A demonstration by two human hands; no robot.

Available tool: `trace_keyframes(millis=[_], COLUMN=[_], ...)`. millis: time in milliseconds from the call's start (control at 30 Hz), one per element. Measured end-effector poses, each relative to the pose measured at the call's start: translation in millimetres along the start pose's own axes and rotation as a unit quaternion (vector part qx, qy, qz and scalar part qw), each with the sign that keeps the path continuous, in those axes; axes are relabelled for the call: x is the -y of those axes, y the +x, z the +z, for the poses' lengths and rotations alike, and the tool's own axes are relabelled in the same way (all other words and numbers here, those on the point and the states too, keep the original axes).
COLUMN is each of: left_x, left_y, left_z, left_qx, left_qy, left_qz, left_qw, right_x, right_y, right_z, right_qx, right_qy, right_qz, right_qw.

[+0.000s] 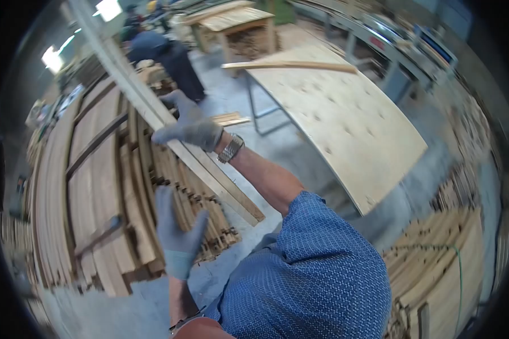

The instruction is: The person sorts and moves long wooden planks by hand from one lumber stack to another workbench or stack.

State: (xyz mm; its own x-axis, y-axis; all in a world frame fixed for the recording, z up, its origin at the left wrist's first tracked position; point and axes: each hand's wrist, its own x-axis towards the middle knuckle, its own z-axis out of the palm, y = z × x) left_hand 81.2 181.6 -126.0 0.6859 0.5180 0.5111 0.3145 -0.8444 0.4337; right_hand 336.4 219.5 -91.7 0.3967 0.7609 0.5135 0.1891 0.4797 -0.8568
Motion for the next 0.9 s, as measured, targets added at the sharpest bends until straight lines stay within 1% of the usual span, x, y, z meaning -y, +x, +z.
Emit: trace_keyframes(millis=[33, 67, 100, 133, 200, 267, 300, 333, 367, 433, 500, 533, 567, 633, 667, 700, 733, 767, 800, 867, 900], left_x=[4.2, 0.1, 2.7, -0.5, -11.1, -15.8, -18.5, -22.4, -29.4, -61.0, -40.8, -32.1, -28.0, -34.5, -32.9, -34.8, -38.3, -42.0, -42.1, -32.0, -32.7], left_y=[18.4, 39.8, 60.9, 88.2, 145.7, 207.0, 234.7, 268.2, 296.6, 345.2, 357.0, 355.3, 356.3, 354.3, 355.0, 356.0, 356.2, 355.5, 354.8, 354.7, 358.4], left_z=[6.8, 12.0, 22.5, 30.6, 53.1, 88.0, 106.2, 125.2, 144.9, 180.9, 247.0, 276.1, 302.5, 338.6, 358.5, 373.0, 386.5, 401.2, 415.4, 453.0, 469.1], left_qx=[-0.011, -0.013, -0.029, -0.022, -0.013, 0.002, 0.038, 0.056, 0.081, 0.18, 0.309, 0.329, 0.346, 0.329, 0.323, 0.321, 0.32, 0.32, 0.317, 0.329, 0.339], left_qy=[0.034, 0.07, 0.097, 0.146, 0.232, 0.278, 0.284, 0.313, 0.339, 0.342, 0.268, 0.213, 0.156, 0.107, 0.077, 0.06, 0.04, 0.017, 0.005, -0.007, -0.005], left_qz=[0.032, 0.034, 0.066, 0.098, 0.166, 0.246, 0.256, 0.289, 0.319, 0.33, 0.374, 0.381, 0.394, 0.44, 0.45, 0.441, 0.435, 0.428, 0.424, 0.401, 0.382], left_qw=[0.999, 0.997, 0.993, 0.984, 0.958, 0.929, 0.923, 0.903, 0.881, 0.861, 0.832, 0.837, 0.837, 0.828, 0.829, 0.836, 0.841, 0.845, 0.848, 0.855, 0.86], right_x=[-6.3, -9.4, -10.5, -14.8, -32.5, -49.4, -44.7, -42.4, -50.0, -60.1, -57.1, -57.3, -59.1, -61.6, -62.2, -78.4, -74.8, -76.5, -74.0, -70.9, -76.7], right_y=[-17.7, -35.7, -51.9, -65.9, -94.6, -123.2, -135.6, -145.5, -158.5, -180.8, -194.2, -197.6, -200.3, -207.1, -205.7, -213.0, -204.1, -198.8, -186.4, -165.1, -161.7], right_z=[-22.3, -42.7, -62.9, -85.3, -133.9, -181.5, -203.0, -224.4, -242.7, -282.8, -318.1, -334.4, -353.5, -390.7, -413.5, -434.9, -456.4, -477.1, -497.7, -523.1, -526.1], right_qx=[-0.003, -0.004, -0.002, -0.003, 0.0, 0.002, 0.012, 0.019, 0.017, 0.03, 0.02, 0.014, 0.035, 0.052, 0.081, 0.077, 0.087, 0.107, 0.125, 0.087, -0.013], right_qy=[-0.033, -0.005, 0.024, 0.013, -0.006, -0.07, -0.084, -0.096, -0.109, -0.143, -0.11, -0.092, -0.101, -0.118, -0.137, -0.183, -0.202, -0.237, -0.293, -0.459, -0.503], right_qz=[-0.017, 0.027, 0.066, 0.081, 0.105, 0.151, 0.185, 0.218, 0.226, 0.25, 0.315, 0.343, 0.358, 0.39, 0.393, 0.358, 0.364, 0.386, 0.374, 0.394, 0.319], right_qw=[0.999, 1.0, 0.997, 0.997, 0.994, 0.986, 0.979, 0.971, 0.968, 0.957, 0.942, 0.935, 0.928, 0.912, 0.905, 0.912, 0.905, 0.885, 0.871, 0.792, 0.803])
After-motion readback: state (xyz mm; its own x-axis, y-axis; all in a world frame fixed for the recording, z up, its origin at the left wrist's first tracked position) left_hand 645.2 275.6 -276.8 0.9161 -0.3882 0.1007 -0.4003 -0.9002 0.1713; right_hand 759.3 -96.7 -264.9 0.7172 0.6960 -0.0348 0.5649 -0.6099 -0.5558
